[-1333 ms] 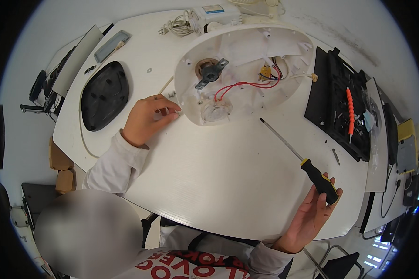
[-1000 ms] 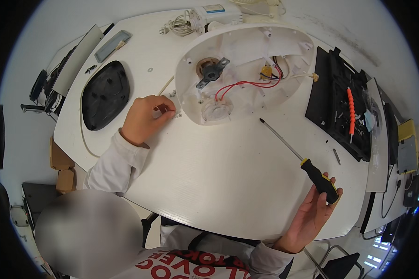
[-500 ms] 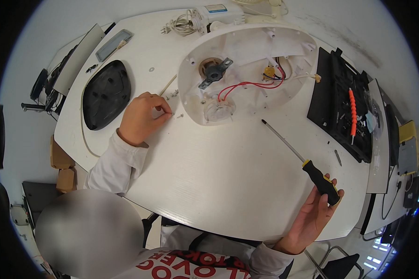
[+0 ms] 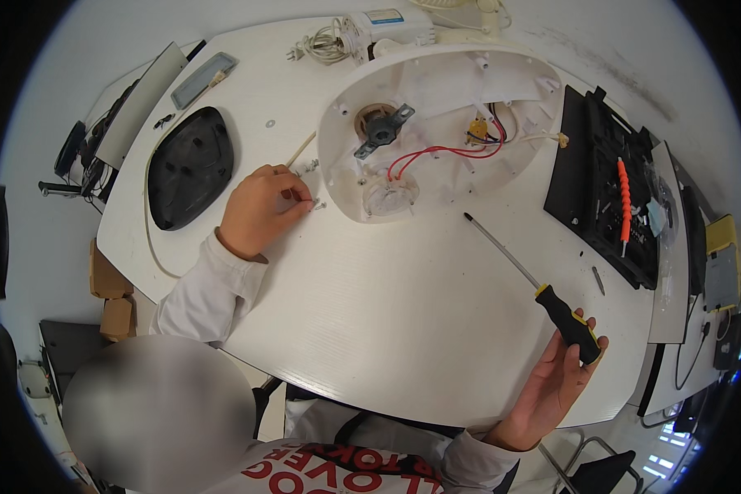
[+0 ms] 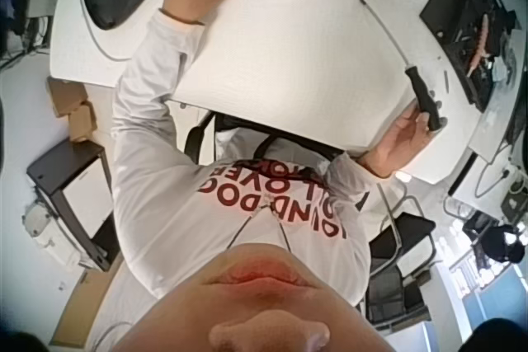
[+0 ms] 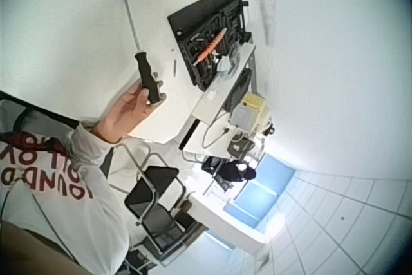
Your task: The person uses a screwdriver to remove screws from the base of a small white appliance, then removes the cover to expose the internal components. The person continues to unscrew internal parts and places the screws on the table.
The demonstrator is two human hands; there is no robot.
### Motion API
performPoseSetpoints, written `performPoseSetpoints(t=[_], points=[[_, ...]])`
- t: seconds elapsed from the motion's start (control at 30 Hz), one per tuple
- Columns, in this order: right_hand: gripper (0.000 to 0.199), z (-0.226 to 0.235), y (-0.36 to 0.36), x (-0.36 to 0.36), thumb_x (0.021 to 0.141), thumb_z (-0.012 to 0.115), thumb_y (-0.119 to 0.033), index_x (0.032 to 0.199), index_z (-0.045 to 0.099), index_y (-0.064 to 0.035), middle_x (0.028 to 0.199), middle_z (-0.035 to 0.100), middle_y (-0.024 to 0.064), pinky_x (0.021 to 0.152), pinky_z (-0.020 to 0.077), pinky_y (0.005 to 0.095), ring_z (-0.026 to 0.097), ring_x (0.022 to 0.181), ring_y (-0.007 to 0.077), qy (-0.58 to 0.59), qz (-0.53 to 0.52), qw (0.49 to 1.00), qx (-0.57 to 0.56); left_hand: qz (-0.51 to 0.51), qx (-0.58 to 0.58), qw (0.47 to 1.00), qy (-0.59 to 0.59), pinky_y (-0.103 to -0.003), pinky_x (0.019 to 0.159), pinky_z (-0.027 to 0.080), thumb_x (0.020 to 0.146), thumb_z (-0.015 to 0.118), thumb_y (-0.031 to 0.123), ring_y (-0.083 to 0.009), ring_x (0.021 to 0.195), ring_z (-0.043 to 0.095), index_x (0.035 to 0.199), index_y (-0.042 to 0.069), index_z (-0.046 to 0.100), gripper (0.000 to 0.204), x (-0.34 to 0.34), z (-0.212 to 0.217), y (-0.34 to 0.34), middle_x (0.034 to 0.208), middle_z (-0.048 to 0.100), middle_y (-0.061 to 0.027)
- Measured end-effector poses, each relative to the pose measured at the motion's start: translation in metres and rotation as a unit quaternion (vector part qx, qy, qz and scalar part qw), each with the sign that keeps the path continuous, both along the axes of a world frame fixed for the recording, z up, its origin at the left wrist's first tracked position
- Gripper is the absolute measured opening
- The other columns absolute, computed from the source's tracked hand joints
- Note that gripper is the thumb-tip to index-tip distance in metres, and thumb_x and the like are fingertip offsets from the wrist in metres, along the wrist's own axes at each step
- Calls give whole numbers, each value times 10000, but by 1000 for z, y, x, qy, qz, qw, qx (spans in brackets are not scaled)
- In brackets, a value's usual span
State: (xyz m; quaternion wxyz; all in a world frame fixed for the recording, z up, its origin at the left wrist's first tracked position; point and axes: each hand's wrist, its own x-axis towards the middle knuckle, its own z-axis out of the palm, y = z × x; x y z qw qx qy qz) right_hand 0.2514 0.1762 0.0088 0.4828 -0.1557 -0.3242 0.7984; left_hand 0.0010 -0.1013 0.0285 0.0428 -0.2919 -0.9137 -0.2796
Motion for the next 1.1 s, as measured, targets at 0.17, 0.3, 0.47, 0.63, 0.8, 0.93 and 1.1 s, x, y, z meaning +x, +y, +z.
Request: performPoseSetpoints(t=[0.17,0.3,0.47,0.63,0.8,0.93,1.1], points=[[376,2,-2,-1,873,484,53,1226,375,-18,1295,380,194,1076,329,397,368,1257,317,-7,-4,1000,0,-8,12,1000,1,-317,650,448,687,682,81,-210,716,557,755,50,656,79,1,-1,1,730,604,-62],[388,2,-2,-1,869,490,56,1230,373,-27,1304,371,186,1076,328,400,365,1260,310,-3,1,1000,-4,-12,10,1000,-4,-313,664,450,687,677,80,-208,727,559,774,48,656,95,0,-1,0,734,605,-65],[397,3,-3,-2,868,487,58,1236,367,-28,1313,360,181,1075,328,404,360,1264,308,-4,1,1000,-7,-8,17,999,-32,-302,678,454,667,695,100,-200,737,565,838,41,647,187,0,5,-1,762,609,-69],[402,5,-6,-4,871,483,55,1244,357,-27,1312,357,184,1076,326,406,347,1271,311,-7,-7,1000,-8,-17,13,1000,-9,-300,676,458,654,720,129,-194,732,568,857,40,644,234,5,1,4,792,615,-60],[410,2,-3,-2,870,485,54,1248,352,-30,1312,352,185,1077,321,407,341,1274,314,-9,-4,1000,3,-5,10,1000,-2,-301,671,463,670,711,126,-188,728,568,853,51,650,207,6,-3,6,788,616,-51],[418,1,-2,-2,867,487,57,1251,350,-33,1315,348,187,1074,324,404,341,1275,315,-8,-3,1000,0,-13,6,1000,17,-298,659,468,685,694,106,-181,716,575,838,67,658,163,7,-2,8,784,615,-44],[422,1,-2,-1,865,488,59,1253,348,-34,1316,347,186,1072,327,399,341,1275,316,-11,-1,1000,2,-11,6,999,31,-291,648,475,691,685,92,-177,700,589,824,76,661,137,7,-5,8,782,613,-43]])
